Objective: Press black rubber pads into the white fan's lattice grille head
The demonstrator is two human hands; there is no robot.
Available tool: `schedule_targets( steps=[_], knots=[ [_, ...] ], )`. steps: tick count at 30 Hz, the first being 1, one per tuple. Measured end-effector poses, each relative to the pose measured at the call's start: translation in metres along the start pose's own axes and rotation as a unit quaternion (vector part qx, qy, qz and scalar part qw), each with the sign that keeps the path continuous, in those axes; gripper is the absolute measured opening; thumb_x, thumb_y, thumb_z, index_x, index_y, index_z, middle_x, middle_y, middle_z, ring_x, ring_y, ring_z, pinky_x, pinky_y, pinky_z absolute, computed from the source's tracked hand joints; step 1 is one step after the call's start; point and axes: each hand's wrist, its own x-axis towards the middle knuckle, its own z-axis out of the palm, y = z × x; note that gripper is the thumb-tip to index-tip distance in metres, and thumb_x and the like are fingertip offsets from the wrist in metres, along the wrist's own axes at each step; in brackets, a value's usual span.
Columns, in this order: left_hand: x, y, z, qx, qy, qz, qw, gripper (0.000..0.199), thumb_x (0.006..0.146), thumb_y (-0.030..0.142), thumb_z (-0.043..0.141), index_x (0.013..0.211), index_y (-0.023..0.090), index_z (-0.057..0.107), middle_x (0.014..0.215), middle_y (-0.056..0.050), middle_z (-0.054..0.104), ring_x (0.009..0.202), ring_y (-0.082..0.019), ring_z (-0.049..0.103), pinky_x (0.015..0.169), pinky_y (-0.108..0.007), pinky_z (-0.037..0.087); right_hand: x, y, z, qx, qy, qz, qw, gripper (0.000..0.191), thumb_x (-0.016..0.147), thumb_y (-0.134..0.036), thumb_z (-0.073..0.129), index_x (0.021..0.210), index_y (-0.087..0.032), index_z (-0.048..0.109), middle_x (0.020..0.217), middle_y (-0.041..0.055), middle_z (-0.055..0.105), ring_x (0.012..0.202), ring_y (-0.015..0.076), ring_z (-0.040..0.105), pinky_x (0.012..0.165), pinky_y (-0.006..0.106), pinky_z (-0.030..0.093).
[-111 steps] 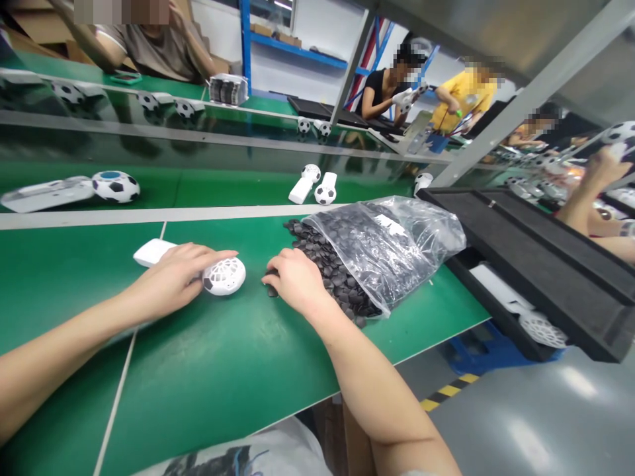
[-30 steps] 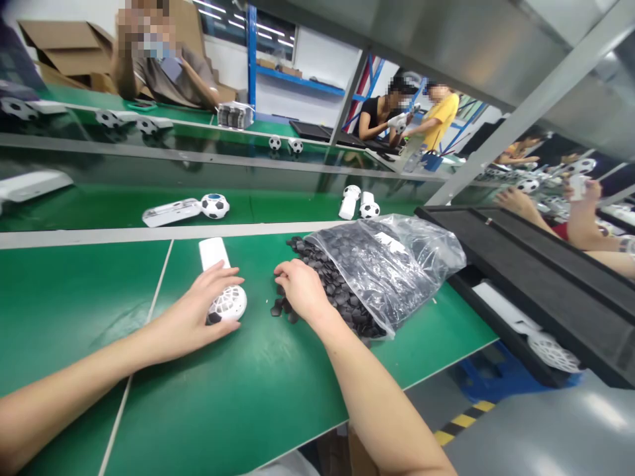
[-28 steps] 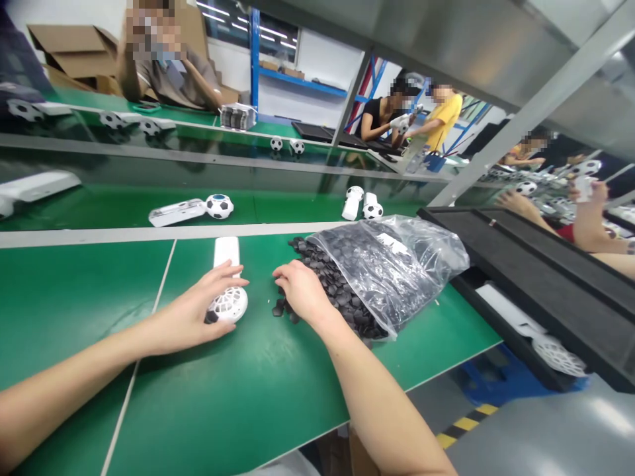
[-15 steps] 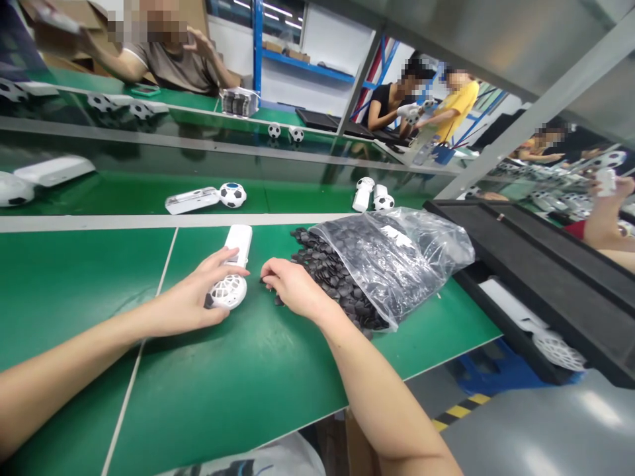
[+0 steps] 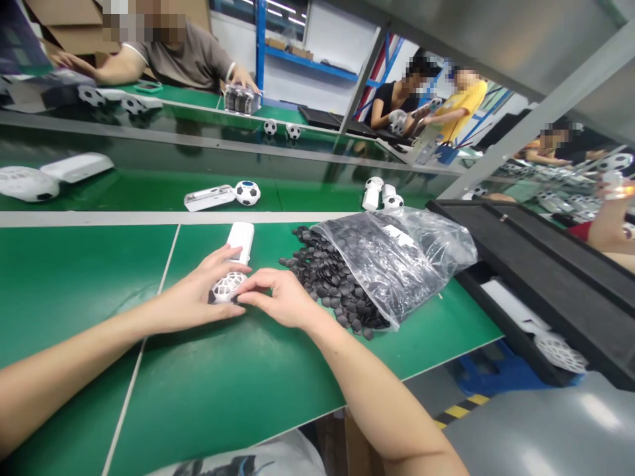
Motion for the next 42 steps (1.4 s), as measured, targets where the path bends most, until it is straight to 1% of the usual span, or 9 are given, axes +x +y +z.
schedule_targets(
  steps=[8,14,19,22,26,31,34,38,42],
  knots=[
    [0.0,0.003,0.004,-0.012,0.023,0.007,1.0,0.036,0.071,0.028,0.056,0.106,0.023,0.05,0.125,-0.007,0.045,0.135,-0.03,0.006,0.107,-0.051,0.019,0.003,0.0,0.012,0.016,0.043,0.044,0.998,0.006,0.074,-0.018,0.064,0.07,-0.017,0.06,0.072,-0.0016,0.058,0.069,0.011,0.055,0.069,0.025,0.045],
    [0.001,0.002,0.007,-0.017,0.046,0.008,0.999,0.036,0.069,0.025,0.056,0.103,0.022,0.047,0.125,-0.008,0.042,0.13,-0.029,0.022,0.104,-0.048,0.026,0.012,0.008,0.005,0.06,0.031,0.113,0.991,0.016,0.069,-0.025,0.068,0.068,-0.016,0.056,0.063,-0.0039,0.055,0.057,0.0087,0.048,0.056,0.021,0.041],
    [0.001,-0.003,0.004,-0.014,0.037,0.005,0.999,0.045,0.068,0.03,0.061,0.109,0.024,0.043,0.121,-0.008,0.036,0.123,-0.027,0.03,0.104,-0.048,0.027,0.017,0.034,-0.028,-0.191,0.199,0.117,0.954,0.011,0.081,-0.024,0.056,0.083,-0.017,0.063,0.083,0.0029,0.062,0.073,0.0132,0.052,0.072,0.028,0.042],
    [0.002,-0.005,0.004,-0.014,0.047,0.008,0.999,0.042,0.066,0.032,0.063,0.103,0.023,0.046,0.117,-0.007,0.036,0.12,-0.027,0.031,0.103,-0.048,0.027,0.016,0.044,-0.035,-0.334,0.137,0.115,0.926,0.013,0.081,-0.021,0.058,0.09,-0.018,0.067,0.092,0.0057,0.064,0.086,0.0182,0.051,0.081,0.032,0.038],
    [0.004,-0.007,0.006,-0.012,0.043,0.012,0.999,0.041,0.064,0.03,0.064,0.102,0.025,0.048,0.118,-0.006,0.031,0.118,-0.029,0.032,0.101,-0.05,0.029,0.015,0.041,-0.025,-0.429,0.045,0.108,0.896,0.015,0.084,-0.021,0.053,0.087,-0.019,0.068,0.088,0.0088,0.064,0.084,0.0222,0.048,0.076,0.034,0.039],
    [0.003,-0.009,0.0,-0.03,0.046,-0.047,0.997,0.051,0.059,0.033,0.069,0.106,0.026,0.052,0.107,-0.004,0.034,0.11,-0.028,0.04,0.099,-0.049,0.033,0.011,0.037,-0.02,-0.487,0.041,0.109,0.866,0.027,0.085,-0.007,0.04,0.099,-0.012,0.063,0.085,0.0141,0.061,0.083,0.025,0.049,0.074,0.036,0.04],
    [0.003,-0.01,-0.012,-0.059,-0.007,-0.023,0.998,0.049,0.063,0.029,0.064,0.11,0.028,0.052,0.107,-0.003,0.04,0.103,-0.024,0.047,0.095,-0.044,0.039,0.007,0.035,-0.024,-0.445,0.063,0.106,0.887,0.027,0.085,-0.008,0.04,0.1,-0.013,0.062,0.091,0.0129,0.06,0.088,0.0234,0.051,0.077,0.034,0.041],
    [0.003,-0.01,-0.027,-0.051,-0.074,0.019,0.996,0.056,0.064,0.021,0.058,0.119,0.029,0.047,0.118,-0.002,0.044,0.102,-0.023,0.051,0.086,-0.035,0.044,0.004,0.025,-0.024,-0.258,0.129,0.066,0.955,0.014,0.084,-0.015,0.048,0.09,-0.018,0.061,0.086,0.0044,0.062,0.081,0.0164,0.056,0.076,0.029,0.044],
    [0.004,-0.008,-0.027,-0.054,-0.085,0.023,0.995,0.059,0.065,0.018,0.055,0.122,0.026,0.043,0.121,-0.004,0.044,0.103,-0.021,0.051,0.084,-0.031,0.045,0.002,0.009,-0.011,-0.069,0.098,0.029,0.992,0.008,0.082,-0.022,0.056,0.086,-0.02,0.062,0.086,0.0013,0.063,0.077,0.0136,0.059,0.07,0.026,0.047]
  ],
)
